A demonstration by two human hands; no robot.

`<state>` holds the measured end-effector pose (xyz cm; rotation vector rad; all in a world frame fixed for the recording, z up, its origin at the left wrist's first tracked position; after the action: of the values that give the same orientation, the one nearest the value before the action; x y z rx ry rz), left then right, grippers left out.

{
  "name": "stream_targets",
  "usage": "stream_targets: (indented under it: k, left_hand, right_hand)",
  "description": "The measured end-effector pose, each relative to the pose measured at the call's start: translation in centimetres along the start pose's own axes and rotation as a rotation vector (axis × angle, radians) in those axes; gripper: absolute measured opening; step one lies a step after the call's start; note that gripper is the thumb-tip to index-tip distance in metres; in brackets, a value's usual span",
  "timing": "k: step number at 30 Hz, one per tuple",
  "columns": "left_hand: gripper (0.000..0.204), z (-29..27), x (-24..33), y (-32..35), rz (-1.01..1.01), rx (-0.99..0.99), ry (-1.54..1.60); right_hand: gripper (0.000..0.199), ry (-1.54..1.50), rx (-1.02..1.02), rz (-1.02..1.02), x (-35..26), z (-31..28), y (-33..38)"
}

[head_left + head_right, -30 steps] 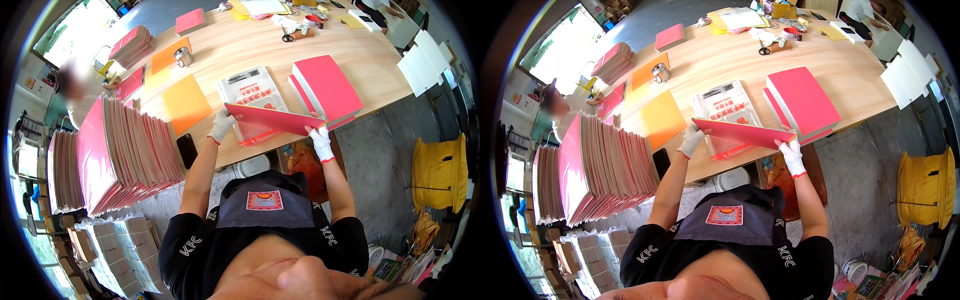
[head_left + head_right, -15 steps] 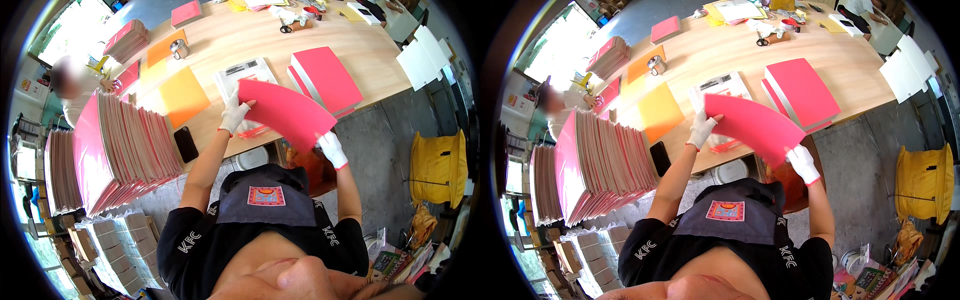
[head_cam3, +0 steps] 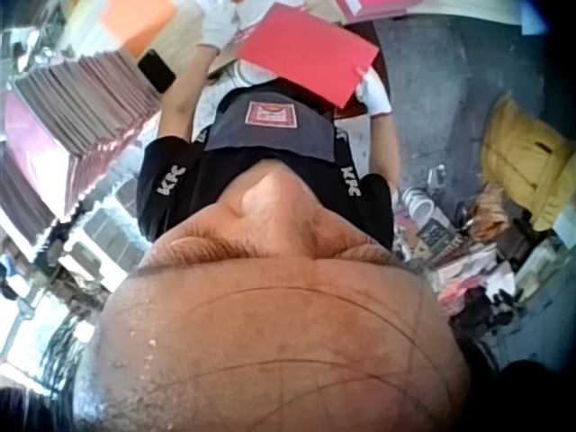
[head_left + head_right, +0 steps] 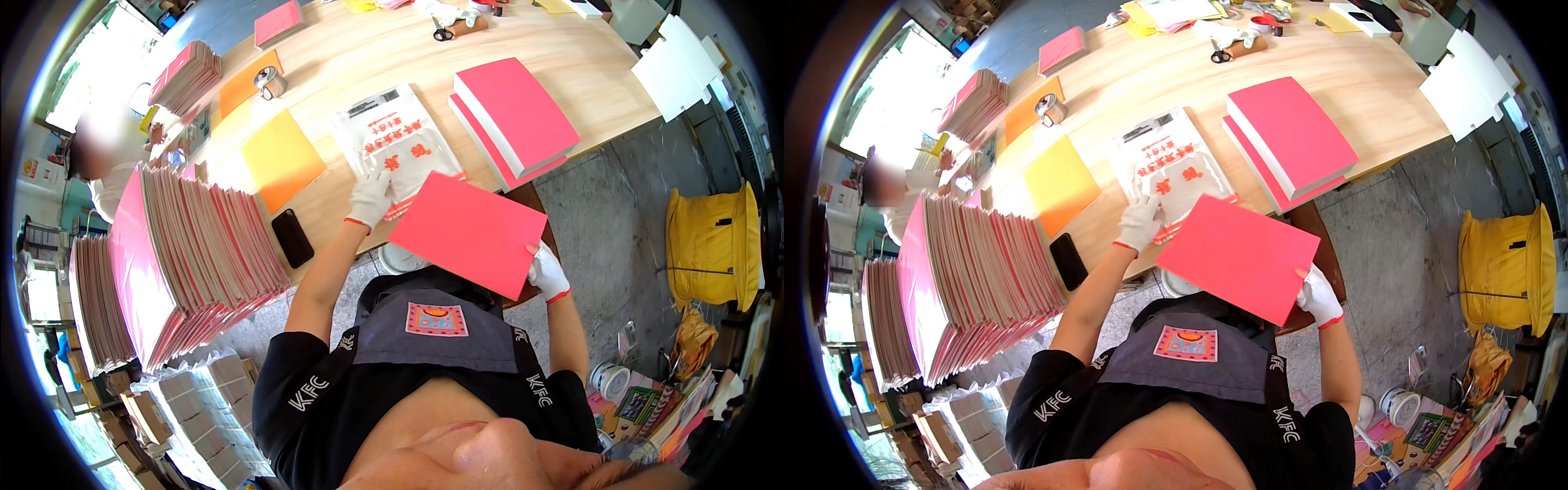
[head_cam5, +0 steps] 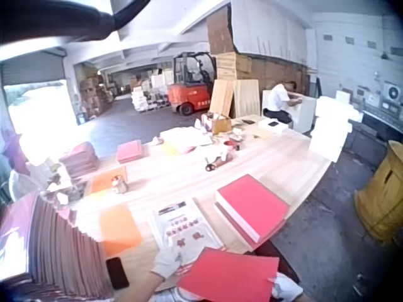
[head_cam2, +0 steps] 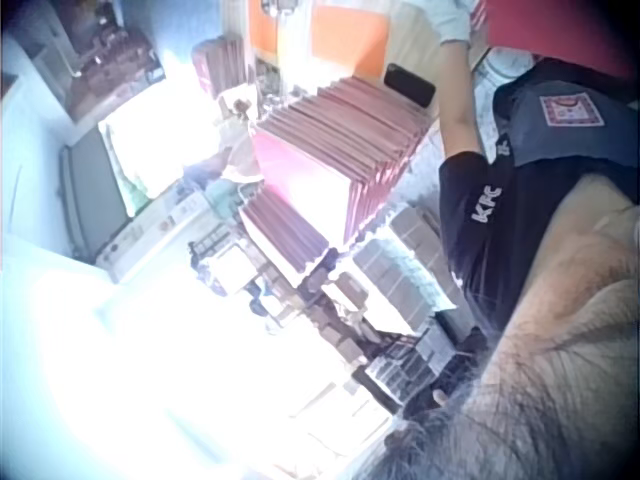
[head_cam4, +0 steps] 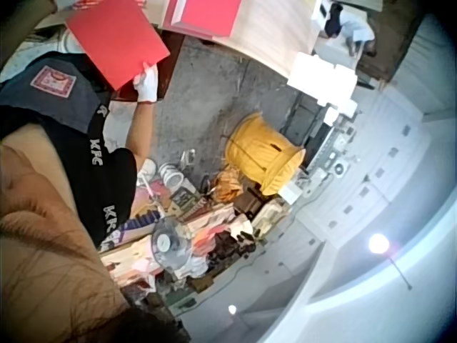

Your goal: The person, wearing gloves, organizes and stacks pink and orange paper folders on a wooden table. They place individual folders onto a central stack and then move the entire stack aside.

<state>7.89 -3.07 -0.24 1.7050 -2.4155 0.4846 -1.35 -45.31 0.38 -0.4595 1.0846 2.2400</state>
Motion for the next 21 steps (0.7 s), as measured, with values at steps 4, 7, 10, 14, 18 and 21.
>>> stream_targets:
  k: [4, 7, 10, 14, 18, 21]
  left_hand:
    - [0.017, -0.9, -0.7, 1.2, 0.05, 0.127, 0.079]
    - [0.02, -3.0, 0.3, 0.3, -0.004, 0.106, 0.155]
    - [0.026, -4.6, 0.6, -0.5, -0.093, 0.011, 0.408]
    - [0.032, -4.9, -0.4, -0.8, -0.002, 0.051, 0.599]
    - [0.032, -4.3, -0.9, -0.5, 0.093, 0.127, 0.428]
    - [0.027, -6.6, 2.7, -0.4, 0.031, 0.143, 0.227]
  right_hand:
    - [0.044, -0.11, 0.137, -0.127, 1.9, 1.4, -1.3]
    - [0.042, -0.181, 0.124, -0.077, 3.0, 2.0, -1.5]
    - [0.039, -0.278, 0.148, -0.078, 3.0, 3.6, -1.6]
    - [0.037, -0.291, 0.129, -0.085, 2.5, 4.5, -1.4]
    - [0.037, -0.241, 0.094, -0.118, 2.3, 5.2, -1.2]
    - [0.037, -0.243, 0.113, -0.139, 2.5, 4.8, -1.4]
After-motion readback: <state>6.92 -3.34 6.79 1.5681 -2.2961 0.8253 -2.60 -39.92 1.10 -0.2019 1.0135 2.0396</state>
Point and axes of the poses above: each hand's wrist, its own y-axis away from the middle knuckle, its own z-axis out of the palm, x = y × z, the point moved 1 cm from there along -y, towards the middle knuckle, and after that the axes turned 13 degrees about z, right-handed, at the moved point
